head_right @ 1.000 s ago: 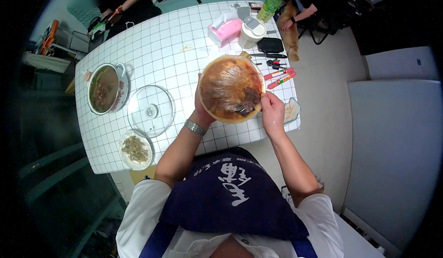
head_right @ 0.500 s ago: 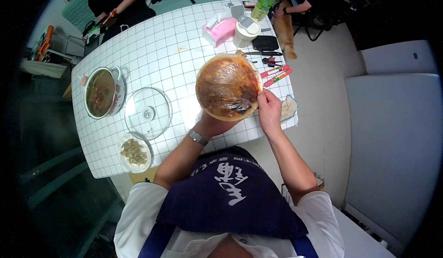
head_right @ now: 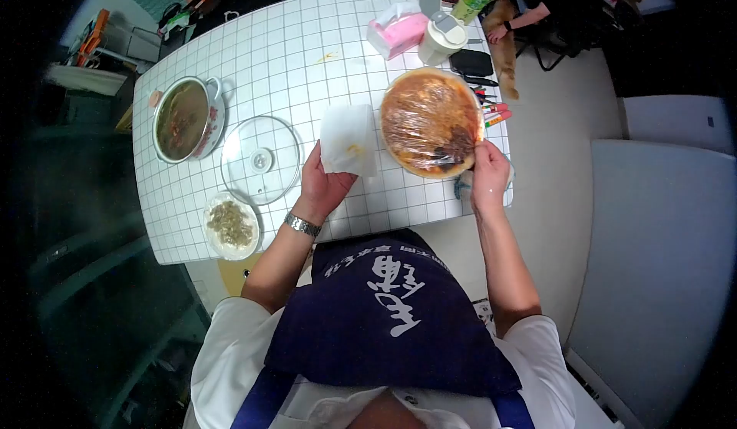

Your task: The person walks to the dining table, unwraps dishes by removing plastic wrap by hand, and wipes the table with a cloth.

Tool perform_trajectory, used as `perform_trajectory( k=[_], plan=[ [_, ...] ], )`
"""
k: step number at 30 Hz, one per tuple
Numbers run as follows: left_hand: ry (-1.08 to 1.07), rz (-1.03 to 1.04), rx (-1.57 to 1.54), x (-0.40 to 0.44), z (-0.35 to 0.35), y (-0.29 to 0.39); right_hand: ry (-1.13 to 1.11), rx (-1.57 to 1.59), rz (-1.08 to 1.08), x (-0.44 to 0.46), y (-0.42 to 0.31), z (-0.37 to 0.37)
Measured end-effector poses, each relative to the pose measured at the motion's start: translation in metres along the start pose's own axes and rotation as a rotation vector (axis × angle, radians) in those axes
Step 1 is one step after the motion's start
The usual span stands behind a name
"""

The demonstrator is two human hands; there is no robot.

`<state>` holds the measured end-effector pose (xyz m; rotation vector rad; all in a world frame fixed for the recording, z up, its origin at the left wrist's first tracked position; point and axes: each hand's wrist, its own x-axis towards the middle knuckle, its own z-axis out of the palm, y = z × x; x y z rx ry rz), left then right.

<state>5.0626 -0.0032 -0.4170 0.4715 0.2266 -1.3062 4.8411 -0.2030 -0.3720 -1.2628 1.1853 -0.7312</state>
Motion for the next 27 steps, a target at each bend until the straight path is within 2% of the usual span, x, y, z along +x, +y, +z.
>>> perform_trajectory(
  k=[4,7,10,11,13,15,16,18,19,20,23,25,26,27],
  plan=[
    [-0.003,0.022,0.007,-0.006,-0.001,0.004,-0.01,-0.009,-0.002,-0.005,-0.006,-0.001],
    [0.082,0.0,-0.044,-0.007,0.013,0.0,-0.025,0.014,0.017,-0.009,-0.003,0.003],
    [-0.035,-0.007,-0.068,0.003,0.004,-0.014,-0.054,0.014,0.038,-0.015,0.003,0.012],
    [-0.063,0.158,0.342,0.006,0.0,-0.02,-0.076,0.009,0.04,-0.016,0.005,0.015],
    [-0.09,0.324,0.751,0.011,-0.007,-0.03,-0.123,0.005,0.031,-0.02,0.007,0.018],
    [0.083,0.097,0.085,0.006,0.017,-0.027,-0.16,-0.03,-0.003,-0.027,0.002,0.028],
    [0.082,0.097,0.084,0.005,0.023,-0.026,-0.163,-0.064,-0.005,-0.027,0.003,0.03],
    [-0.102,0.073,-0.015,0.005,0.031,-0.023,-0.19,-0.099,-0.013,-0.03,0.0,0.033],
    [-0.105,0.076,-0.015,0.007,0.027,-0.022,-0.214,-0.133,-0.02,-0.032,-0.002,0.034],
    [-0.131,0.241,0.407,0.008,0.021,-0.021,-0.215,-0.133,-0.025,-0.033,-0.001,0.034],
    [-0.155,0.46,1.072,0.015,0.013,-0.007,-0.236,-0.159,-0.027,-0.033,0.0,0.036],
    [-0.151,0.508,1.317,0.026,0.02,0.002,-0.266,-0.153,-0.022,-0.034,-0.003,0.038],
    [-0.323,0.192,0.554,0.03,0.035,0.008,-0.266,-0.154,-0.025,-0.034,-0.003,0.039],
    [-0.295,-0.125,-0.214,0.034,0.049,0.014,-0.269,-0.16,-0.043,-0.034,-0.003,0.04]
  ],
)
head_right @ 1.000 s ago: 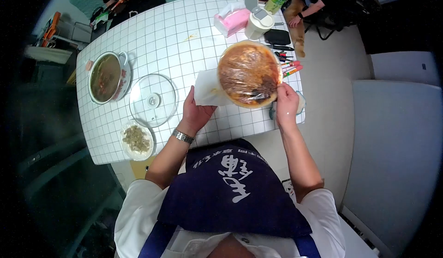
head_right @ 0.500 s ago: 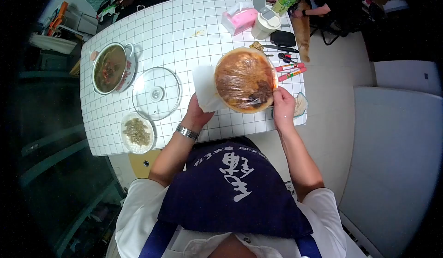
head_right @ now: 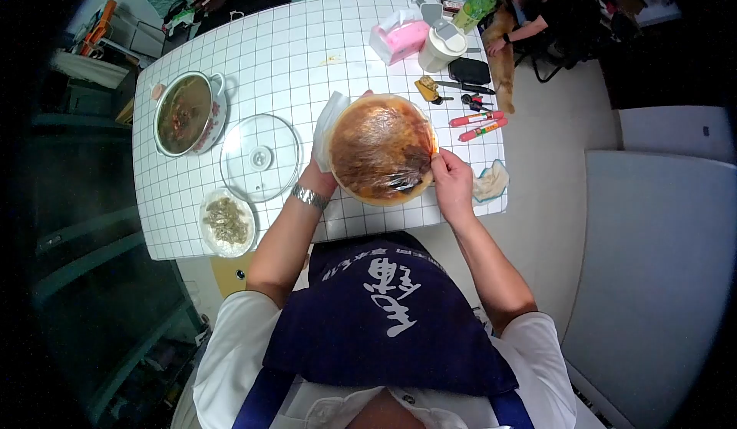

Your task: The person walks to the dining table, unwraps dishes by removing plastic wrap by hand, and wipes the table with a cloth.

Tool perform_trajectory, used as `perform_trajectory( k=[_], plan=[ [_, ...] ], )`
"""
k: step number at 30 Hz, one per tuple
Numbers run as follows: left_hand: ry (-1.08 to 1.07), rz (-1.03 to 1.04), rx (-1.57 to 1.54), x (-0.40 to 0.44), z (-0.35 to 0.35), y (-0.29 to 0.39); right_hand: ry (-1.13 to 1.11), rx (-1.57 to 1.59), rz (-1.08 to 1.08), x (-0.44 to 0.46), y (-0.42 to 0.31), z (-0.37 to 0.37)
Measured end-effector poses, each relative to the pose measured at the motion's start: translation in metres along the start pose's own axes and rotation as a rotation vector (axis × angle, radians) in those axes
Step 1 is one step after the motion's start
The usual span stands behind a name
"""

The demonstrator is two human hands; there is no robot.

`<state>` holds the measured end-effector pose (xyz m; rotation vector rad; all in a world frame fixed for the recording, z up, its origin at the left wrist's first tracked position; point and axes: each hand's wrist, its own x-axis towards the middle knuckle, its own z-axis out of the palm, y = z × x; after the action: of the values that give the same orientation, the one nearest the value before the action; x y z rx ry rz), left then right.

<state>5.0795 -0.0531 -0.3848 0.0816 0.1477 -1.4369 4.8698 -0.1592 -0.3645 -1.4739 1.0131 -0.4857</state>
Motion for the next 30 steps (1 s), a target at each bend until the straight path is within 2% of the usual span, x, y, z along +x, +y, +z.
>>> perform_trajectory(
  k=[1,9,13,14,16,17,19,22,24,25,26,28,30],
  plan=[
    [-0.007,-0.044,-0.11,0.006,0.002,0.003,-0.002,-0.009,-0.018,0.0,0.0,0.001],
    [-0.104,0.003,0.135,0.021,-0.067,-0.025,0.037,-0.081,-0.032,0.009,-0.019,0.004],
    [-0.088,0.161,0.613,0.0,-0.066,-0.053,0.06,-0.091,-0.004,0.011,-0.022,0.005],
    [-0.106,0.051,0.345,-0.005,-0.066,-0.058,0.07,-0.091,0.0,0.012,-0.02,0.004],
    [-0.123,-0.067,0.073,-0.011,-0.067,-0.066,0.015,-0.135,0.055,0.014,-0.017,0.001],
    [-0.079,0.055,0.625,-0.013,-0.067,-0.069,0.031,-0.117,0.055,0.014,-0.02,0.004],
    [-0.032,0.179,1.177,-0.018,-0.067,-0.075,0.035,-0.096,0.053,0.013,-0.022,0.004],
    [-0.001,0.135,1.121,-0.025,-0.061,-0.081,0.059,-0.069,0.018,0.017,-0.017,0.007],
    [-0.078,0.132,0.934,-0.028,-0.068,-0.088,0.09,-0.067,-0.009,0.02,-0.012,0.005],
    [-0.08,0.129,0.934,-0.028,-0.072,-0.091,0.105,-0.106,-0.031,0.021,-0.01,0.005],
    [-0.057,0.077,0.627,-0.028,-0.072,-0.094,0.119,-0.145,-0.052,0.021,-0.009,0.005],
    [-0.034,0.023,0.321,-0.03,-0.073,-0.096,0.125,-0.117,-0.037,0.021,-0.011,0.006],
    [-0.1,0.064,0.127,-0.037,-0.062,-0.093,0.129,-0.088,-0.019,0.021,-0.011,0.005]
  ],
)
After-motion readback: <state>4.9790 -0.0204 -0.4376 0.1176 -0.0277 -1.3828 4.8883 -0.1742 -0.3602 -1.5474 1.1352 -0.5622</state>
